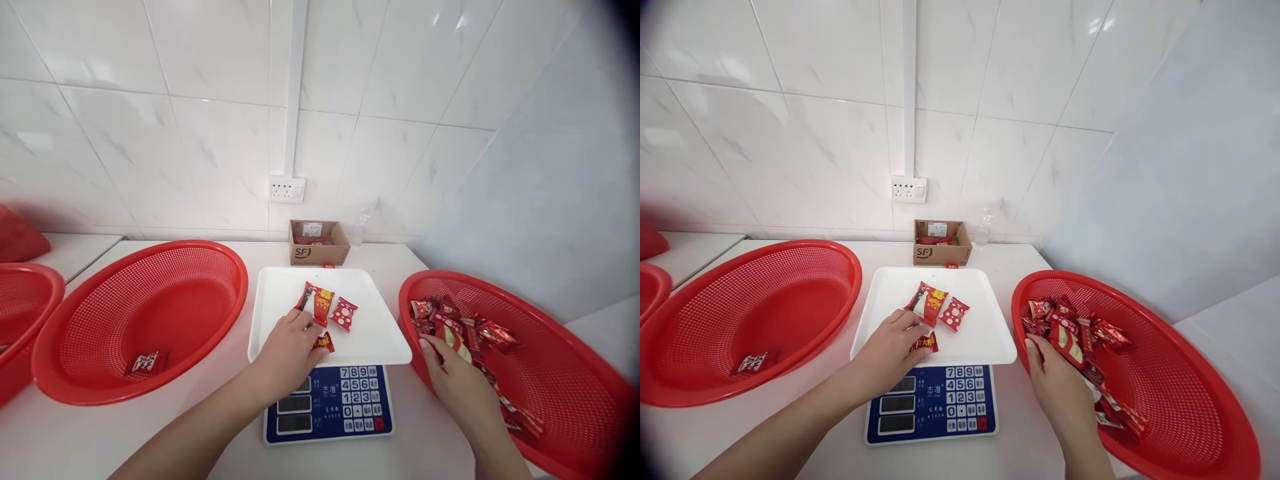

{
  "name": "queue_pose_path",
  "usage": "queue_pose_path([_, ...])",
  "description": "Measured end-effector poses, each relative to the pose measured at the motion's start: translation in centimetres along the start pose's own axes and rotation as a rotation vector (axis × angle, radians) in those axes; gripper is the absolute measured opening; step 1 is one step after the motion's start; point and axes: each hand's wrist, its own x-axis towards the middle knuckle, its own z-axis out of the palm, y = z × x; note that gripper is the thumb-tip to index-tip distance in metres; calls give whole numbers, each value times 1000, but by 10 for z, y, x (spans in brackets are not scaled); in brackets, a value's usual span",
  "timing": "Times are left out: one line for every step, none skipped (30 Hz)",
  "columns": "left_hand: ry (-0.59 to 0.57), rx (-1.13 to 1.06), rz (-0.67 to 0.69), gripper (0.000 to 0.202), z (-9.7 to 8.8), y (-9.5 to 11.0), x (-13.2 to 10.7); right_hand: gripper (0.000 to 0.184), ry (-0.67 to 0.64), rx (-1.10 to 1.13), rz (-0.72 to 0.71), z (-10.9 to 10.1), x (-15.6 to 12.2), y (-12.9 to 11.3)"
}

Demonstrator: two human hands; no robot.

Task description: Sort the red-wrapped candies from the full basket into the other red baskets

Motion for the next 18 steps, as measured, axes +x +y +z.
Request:
queue_pose_path([-8, -7, 3, 21, 1, 1, 2, 51, 5, 2, -6, 1, 0, 1])
queue_pose_path([-15, -15, 6, 19, 2, 1, 3, 51, 9, 3, -10, 1, 0, 2])
queue_pose_path([-19, -22, 7, 16, 3, 1, 3, 51, 10, 4, -14, 2, 1, 2])
queue_pose_path([-22, -28, 2, 14, 3, 1, 3, 51, 11, 5, -16, 2, 1, 3])
queue_pose_path([-22, -34, -11, 12, 3, 1, 2, 51, 9, 4, -14, 2, 1, 3])
queue_pose_path([-20, -40, -29, 11, 2, 0, 1, 51, 7, 3, -9, 1, 2, 3])
queue_pose_path([-16, -44, -51, 10, 0, -1, -1, 52, 2, 4, -5, 0, 2, 3])
queue_pose_path([-5, -54, -80, 9, -3, -3, -3, 52, -3, 5, 0, 0, 3, 3])
queue_pose_path([13, -73, -113, 8, -7, -6, -6, 53, -6, 7, 4, -1, 3, 3])
queue_pose_path([38, -99, -154, 7, -12, -9, -10, 53, -7, 8, 6, -1, 3, 3])
queue_pose_path([76, -127, -201, 7, -18, -13, -14, 53, -8, 10, 8, -1, 3, 3])
queue_pose_path([130, -149, -254, 7, -25, -18, -18, 53, -9, 9, 10, -1, 3, 3])
queue_pose_path([196, -150, -313, 8, -33, -24, -22, 53, -11, 8, 11, -1, 3, 3])
queue_pose_path([264, -122, -375, 9, -41, -31, -27, 53, -13, 5, 11, -1, 2, 3])
queue_pose_path([315, -64, -434, 11, -48, -38, -32, 53, -17, 1, 8, -2, 2, 3])
queue_pose_path([342, 9, -491, 12, -55, -46, -37, 53, -22, -3, 6, -2, 2, 2])
queue_pose_path([340, 79, -540, 14, -61, -53, -42, 53, -25, -6, 5, -2, 2, 2])
queue_pose_path([320, 142, -585, 16, -66, -60, -46, 53, -22, -7, 4, -3, 1, 1])
